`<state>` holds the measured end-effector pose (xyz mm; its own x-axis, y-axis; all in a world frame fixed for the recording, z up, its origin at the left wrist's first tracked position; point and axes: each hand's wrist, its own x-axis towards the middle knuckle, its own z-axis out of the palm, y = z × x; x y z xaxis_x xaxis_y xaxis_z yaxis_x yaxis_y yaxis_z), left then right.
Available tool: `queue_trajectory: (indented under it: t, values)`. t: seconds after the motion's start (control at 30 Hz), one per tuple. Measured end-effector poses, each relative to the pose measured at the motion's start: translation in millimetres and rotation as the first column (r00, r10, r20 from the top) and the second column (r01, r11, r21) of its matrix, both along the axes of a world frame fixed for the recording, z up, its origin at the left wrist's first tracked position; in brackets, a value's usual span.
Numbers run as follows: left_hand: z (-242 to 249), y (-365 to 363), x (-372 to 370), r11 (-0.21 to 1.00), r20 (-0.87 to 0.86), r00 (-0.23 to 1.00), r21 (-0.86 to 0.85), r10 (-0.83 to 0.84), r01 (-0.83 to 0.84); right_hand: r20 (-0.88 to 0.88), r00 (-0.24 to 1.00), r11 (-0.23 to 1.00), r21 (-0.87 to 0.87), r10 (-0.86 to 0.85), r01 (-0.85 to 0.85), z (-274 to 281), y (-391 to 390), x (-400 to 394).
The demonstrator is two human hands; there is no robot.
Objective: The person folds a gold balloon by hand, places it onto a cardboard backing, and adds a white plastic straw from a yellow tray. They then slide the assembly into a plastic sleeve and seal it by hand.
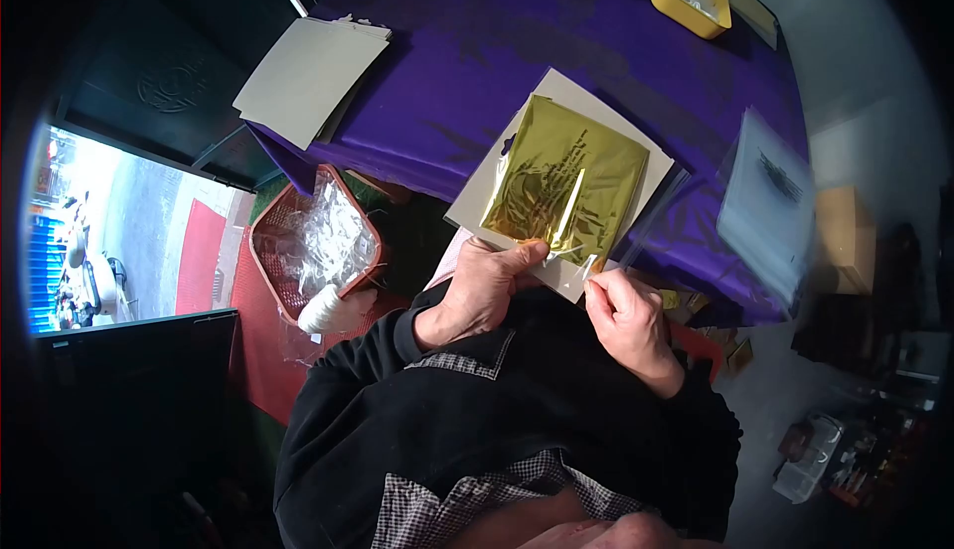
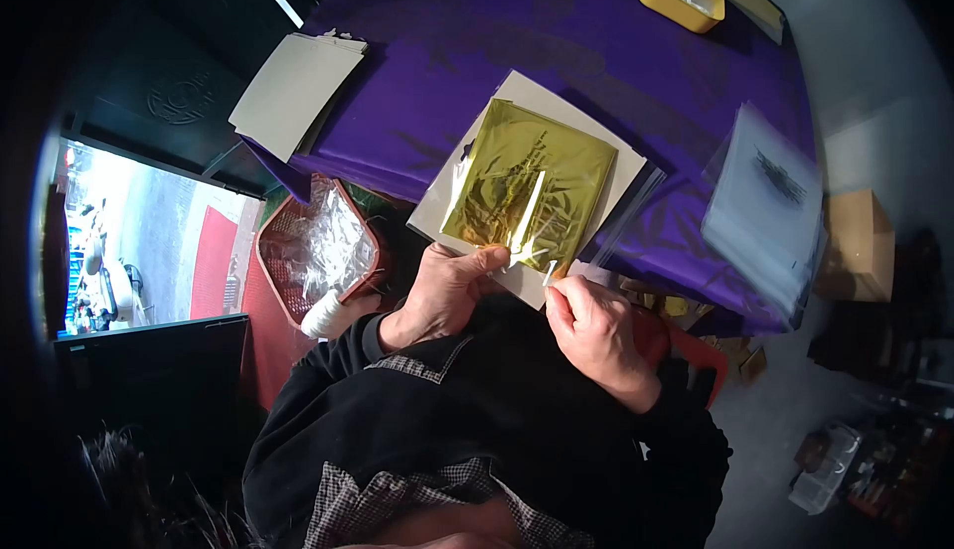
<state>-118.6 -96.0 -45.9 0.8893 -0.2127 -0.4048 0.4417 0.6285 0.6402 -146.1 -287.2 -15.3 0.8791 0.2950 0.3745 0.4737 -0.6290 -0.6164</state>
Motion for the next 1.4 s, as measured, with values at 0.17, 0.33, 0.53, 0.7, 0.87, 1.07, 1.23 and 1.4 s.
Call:
queue_trajectory:
  t: [0.17, 0.33, 0.53, 0.7, 0.87, 1.07, 1.23, 1.4]
  values:
    - [-3, -1, 0, 0.999, 0.042, 0.998, 0.031, 0.036, -0.038, -0.076, 0.995, 0.992, 0.107, -0.058, 0.066, -4, -1, -4]
    - [-8, 1, 0, 0.994, 0.083, 0.994, 0.079, 0.070, -0.076, -0.114, 0.993, 0.995, 0.087, -0.033, 0.043, -6, -15, -12]
    - [4, 15, 2, 0.983, 0.105, 0.986, 0.116, 0.128, -0.140, -0.258, 0.963, 0.997, -0.015, -0.076, 0.075, 20, -51, -23]
    - [24, 11, 12, 0.981, 0.201, 0.968, 0.086, 0.152, -0.172, -0.264, 0.963, 0.955, 0.267, -0.053, 0.126, 34, -58, -15]
    - [42, 0, 35, 0.976, 0.361, 0.917, 0.064, 0.171, -0.208, -0.273, 0.962, 0.777, 0.607, 0.003, 0.169, 42, -43, 2]
    - [59, -15, 62, 0.985, 0.446, 0.887, 0.055, 0.123, -0.165, -0.266, 0.958, 0.420, 0.885, 0.103, 0.201, 37, -34, 42]
    - [63, -26, 69, 0.996, 0.458, 0.888, 0.054, 0.036, -0.069, -0.317, 0.932, 0.463, 0.862, 0.174, 0.207, 45, -19, 58]
    - [66, -35, 76, 0.994, 0.448, 0.894, 0.097, -0.004, -0.044, -0.374, 0.924, 0.441, 0.844, 0.079, 0.304, 37, -14, 68]
